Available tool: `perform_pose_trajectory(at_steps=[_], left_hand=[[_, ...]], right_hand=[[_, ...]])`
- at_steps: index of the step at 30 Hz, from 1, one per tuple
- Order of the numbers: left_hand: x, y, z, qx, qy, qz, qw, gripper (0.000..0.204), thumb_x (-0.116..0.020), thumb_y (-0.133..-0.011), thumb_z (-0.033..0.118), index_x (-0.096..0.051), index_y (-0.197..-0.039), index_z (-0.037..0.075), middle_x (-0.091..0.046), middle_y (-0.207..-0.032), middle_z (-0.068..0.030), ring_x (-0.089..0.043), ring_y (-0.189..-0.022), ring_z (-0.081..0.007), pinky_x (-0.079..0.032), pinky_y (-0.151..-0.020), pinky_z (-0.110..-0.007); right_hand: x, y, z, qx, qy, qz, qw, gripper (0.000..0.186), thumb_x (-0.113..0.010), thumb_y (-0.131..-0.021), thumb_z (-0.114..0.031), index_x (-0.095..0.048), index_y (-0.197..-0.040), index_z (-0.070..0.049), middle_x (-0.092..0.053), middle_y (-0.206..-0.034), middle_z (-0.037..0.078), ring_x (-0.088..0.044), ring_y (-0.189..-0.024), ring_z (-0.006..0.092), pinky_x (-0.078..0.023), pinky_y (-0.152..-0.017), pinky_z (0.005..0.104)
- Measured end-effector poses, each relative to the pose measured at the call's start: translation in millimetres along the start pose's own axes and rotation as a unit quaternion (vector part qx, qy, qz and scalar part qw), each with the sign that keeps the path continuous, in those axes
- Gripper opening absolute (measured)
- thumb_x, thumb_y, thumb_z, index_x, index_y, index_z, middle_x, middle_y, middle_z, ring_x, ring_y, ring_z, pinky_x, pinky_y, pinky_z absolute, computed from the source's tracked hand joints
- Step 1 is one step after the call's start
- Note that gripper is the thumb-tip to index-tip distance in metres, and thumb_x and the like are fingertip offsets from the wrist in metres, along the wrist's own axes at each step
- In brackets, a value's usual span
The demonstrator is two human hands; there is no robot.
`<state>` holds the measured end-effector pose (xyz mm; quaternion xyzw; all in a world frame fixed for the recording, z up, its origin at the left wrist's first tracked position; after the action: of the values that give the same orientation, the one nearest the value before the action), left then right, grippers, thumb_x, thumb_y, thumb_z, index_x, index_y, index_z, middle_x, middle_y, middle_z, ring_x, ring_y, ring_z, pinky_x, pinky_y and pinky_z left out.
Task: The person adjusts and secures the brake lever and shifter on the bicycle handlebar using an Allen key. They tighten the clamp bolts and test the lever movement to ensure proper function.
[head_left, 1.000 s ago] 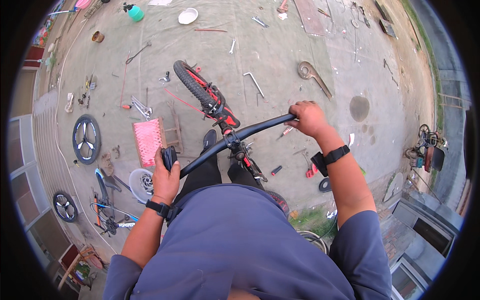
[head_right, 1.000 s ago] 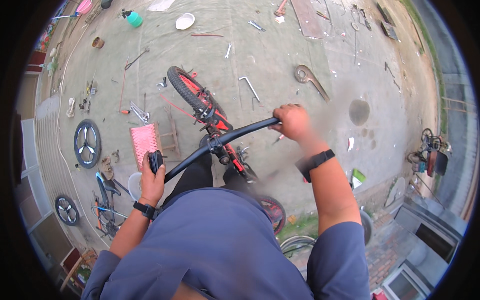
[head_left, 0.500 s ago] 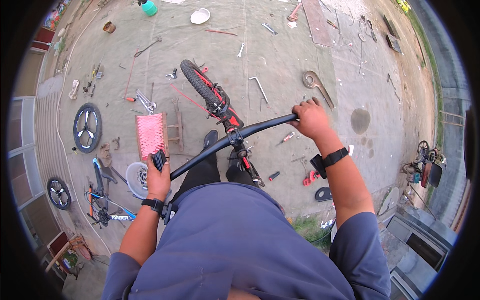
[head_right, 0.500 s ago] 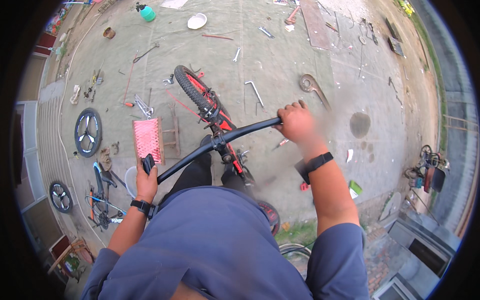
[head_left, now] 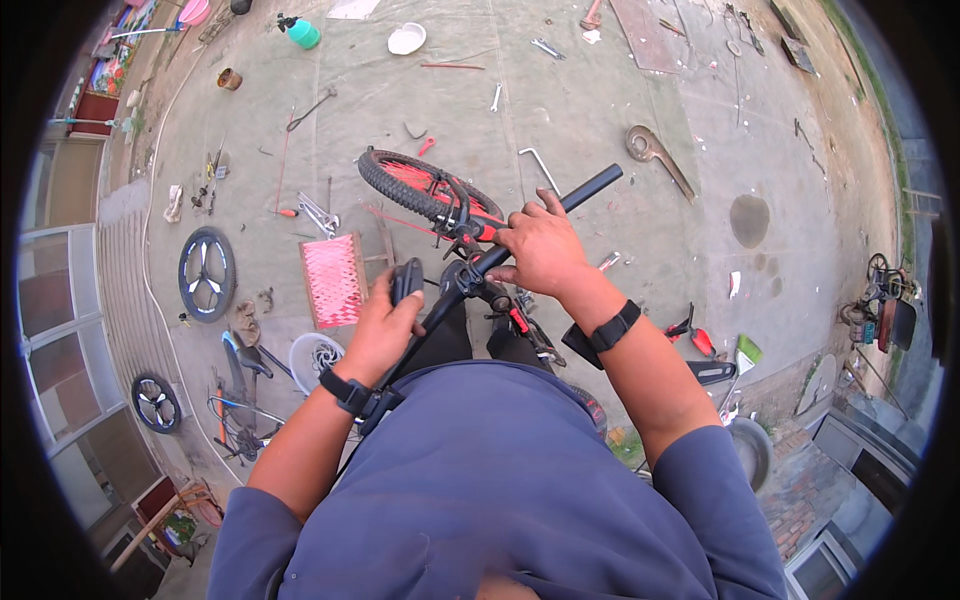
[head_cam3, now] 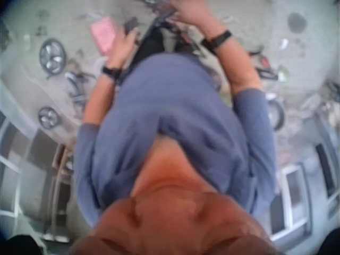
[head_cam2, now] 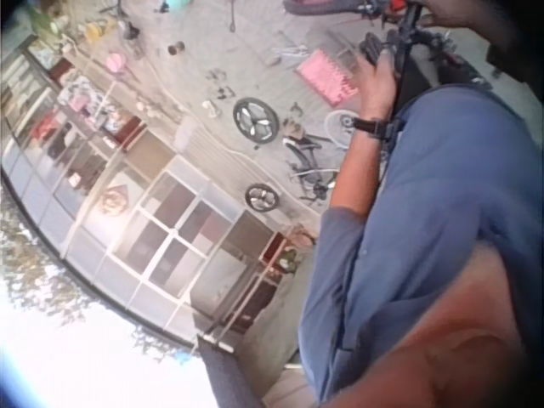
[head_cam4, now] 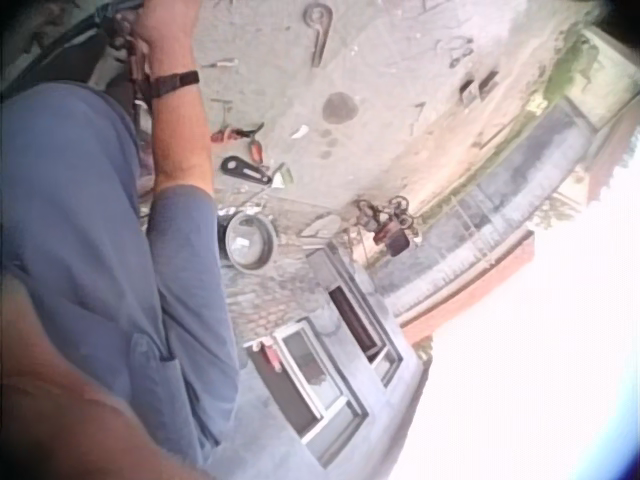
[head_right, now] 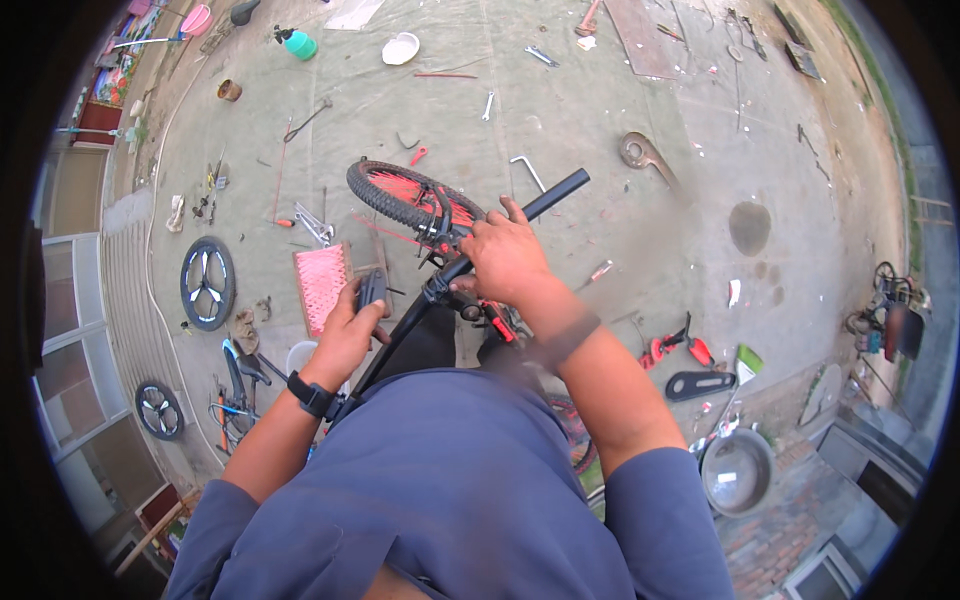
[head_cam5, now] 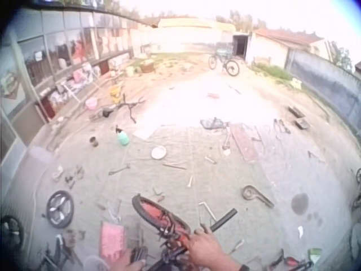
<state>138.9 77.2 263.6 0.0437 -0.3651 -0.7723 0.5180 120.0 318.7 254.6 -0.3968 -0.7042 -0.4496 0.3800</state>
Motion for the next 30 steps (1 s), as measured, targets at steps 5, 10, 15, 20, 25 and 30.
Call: perform_pose_trajectory(at_steps=[5, 10, 15, 20, 25, 30], left_hand=[[-14, -9, 0, -0.002, -0.038, -0.037, 0.999, 0.069, -0.062, -0.101, 0.029, -0.039, -0.151, -0.012, -0.072, -0.093, -0.0156, -0.072, -0.068, -0.0206, -0.057, -0.068, -0.034], [-24, -10, -2, -0.006, -0.028, -0.056, 0.998, 0.072, -0.062, -0.101, 0.031, -0.036, -0.153, -0.011, -0.07, -0.096, -0.014, -0.072, -0.069, -0.0191, -0.054, -0.064, -0.033], [-33, -13, -6, 0.02, -0.054, -0.081, 0.995, 0.075, -0.06, -0.102, 0.029, -0.029, -0.159, -0.008, -0.069, -0.106, -0.0123, -0.071, -0.071, -0.0167, -0.049, -0.057, -0.029], [-35, -15, -11, 0.036, -0.037, -0.085, 0.995, 0.075, -0.061, -0.101, 0.03, -0.029, -0.16, -0.006, -0.069, -0.105, -0.0123, -0.071, -0.071, -0.0171, -0.05, -0.057, -0.03], [-35, -17, -9, 0.039, -0.062, -0.091, 0.993, 0.077, -0.063, -0.101, 0.031, -0.029, -0.159, -0.006, -0.07, -0.105, -0.0129, -0.073, -0.074, -0.0177, -0.051, -0.059, -0.03], [-30, -21, 3, -0.077, -0.229, -0.061, 0.968, 0.071, -0.069, -0.097, 0.032, -0.042, -0.149, -0.01, -0.073, -0.112, -0.0253, -0.075, -0.097, -0.0334, -0.057, -0.088, -0.041]], right_hand=[[-2, -5, -5, -0.009, 0.015, -0.003, 1.0, 0.042, -0.085, -0.078, -0.054, -0.082, -0.102, -0.02, -0.073, -0.106, 0.005, -0.062, -0.122, 0.0252, -0.025, -0.129, 0.0521], [-6, -5, -3, -0.005, 0.019, 0.015, 1.0, 0.042, -0.084, -0.078, -0.055, -0.082, -0.101, -0.02, -0.073, -0.106, 0.005, -0.062, -0.122, 0.0247, -0.026, -0.128, 0.0515], [-7, -6, -3, -0.007, 0.019, 0.018, 1.0, 0.042, -0.084, -0.078, -0.055, -0.082, -0.102, -0.02, -0.073, -0.105, 0.005, -0.062, -0.122, 0.0247, -0.026, -0.127, 0.0518], [-6, -6, -3, -0.004, 0.017, 0.015, 1.0, 0.043, -0.084, -0.078, -0.055, -0.082, -0.104, -0.021, -0.072, -0.105, 0.005, -0.062, -0.122, 0.0248, -0.026, -0.128, 0.052], [-6, -6, -2, -0.007, 0.013, 0.014, 1.0, 0.042, -0.085, -0.078, -0.054, -0.082, -0.105, -0.021, -0.072, -0.106, 0.005, -0.062, -0.122, 0.0246, -0.026, -0.128, 0.0519], [-6, -6, -3, -0.011, 0.011, 0.006, 1.0, 0.042, -0.085, -0.078, -0.053, -0.082, -0.105, -0.021, -0.072, -0.108, 0.005, -0.061, -0.124, 0.0241, -0.026, -0.128, 0.052]])
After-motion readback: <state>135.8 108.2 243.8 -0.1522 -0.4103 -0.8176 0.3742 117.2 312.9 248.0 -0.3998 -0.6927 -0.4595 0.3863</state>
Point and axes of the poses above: each hand's wrist, its own y-axis away from the middle knuckle, its own x-axis out of the back of the hand, z = x × y, the point moved 8 cm from there along -y, towards the middle knuckle
